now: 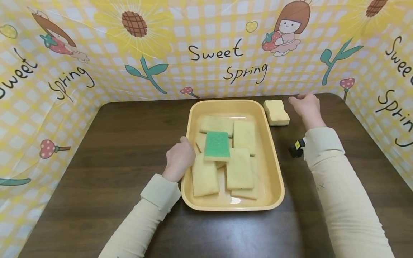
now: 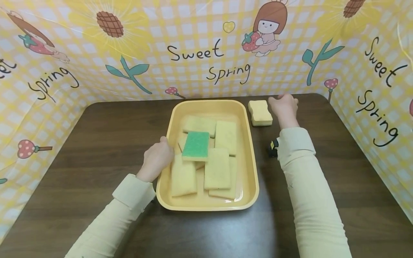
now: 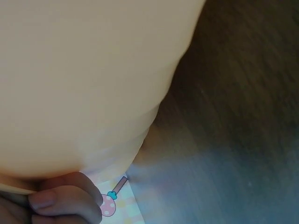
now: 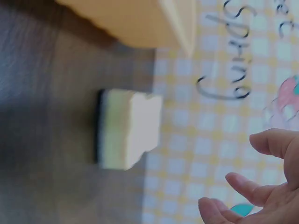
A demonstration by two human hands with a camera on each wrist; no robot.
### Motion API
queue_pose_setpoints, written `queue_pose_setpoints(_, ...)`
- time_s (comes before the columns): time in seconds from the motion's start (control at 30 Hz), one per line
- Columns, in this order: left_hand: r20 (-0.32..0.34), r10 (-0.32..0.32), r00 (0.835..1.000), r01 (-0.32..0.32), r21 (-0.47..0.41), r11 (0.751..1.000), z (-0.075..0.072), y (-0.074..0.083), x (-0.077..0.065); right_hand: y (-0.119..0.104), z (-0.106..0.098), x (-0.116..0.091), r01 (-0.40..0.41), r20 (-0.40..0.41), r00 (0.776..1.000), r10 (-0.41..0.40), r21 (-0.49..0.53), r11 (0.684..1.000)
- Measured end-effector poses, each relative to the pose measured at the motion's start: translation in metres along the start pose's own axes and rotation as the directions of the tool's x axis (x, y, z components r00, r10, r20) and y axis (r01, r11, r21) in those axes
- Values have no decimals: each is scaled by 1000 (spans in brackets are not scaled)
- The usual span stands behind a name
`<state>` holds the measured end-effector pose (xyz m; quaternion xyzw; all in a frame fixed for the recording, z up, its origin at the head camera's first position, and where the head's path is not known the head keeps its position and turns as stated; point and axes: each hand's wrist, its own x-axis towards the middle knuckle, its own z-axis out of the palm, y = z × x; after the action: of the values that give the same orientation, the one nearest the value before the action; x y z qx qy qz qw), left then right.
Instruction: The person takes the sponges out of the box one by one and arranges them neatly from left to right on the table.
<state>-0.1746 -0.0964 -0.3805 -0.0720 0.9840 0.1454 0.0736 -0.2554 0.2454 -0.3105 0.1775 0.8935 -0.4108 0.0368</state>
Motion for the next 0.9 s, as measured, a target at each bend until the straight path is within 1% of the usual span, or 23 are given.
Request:
queue_pose_setpoints(0.13, 7, 2, 1000, -2, -2, 1000, 0, 0, -1, -12, 1, -6, 59, 6, 998, -59, -38, 998)
queue_pose_setpoints(0.33, 9, -2, 1000, 2, 0, 1000, 0, 0, 0, -30, 5, -25, 136, 47, 990, -133, -47, 990)
queue_pose_setpoints(0.43, 11, -4, 1000, 4, 1, 1000, 0, 0, 0, -36, 9, -34, 186, 73, 981, -182, -52, 981)
queue_pose_setpoints(0.6, 22, -6, 1000, 6, -7, 1000, -1, 0, 0, -43, 18, -49, 272, 115, 958, -261, -93, 958)
queue_pose_setpoints(0.73, 24, 1, 1000, -1, -14, 1000, -1, 0, 0, -47, 27, -62, 304, 181, 943, -280, -123, 945)
queue_pose_setpoints(0.9, 29, 6, 1000, -6, -18, 1000, -2, 0, -1, -45, 39, -71, 323, 272, 922, -275, -150, 934)
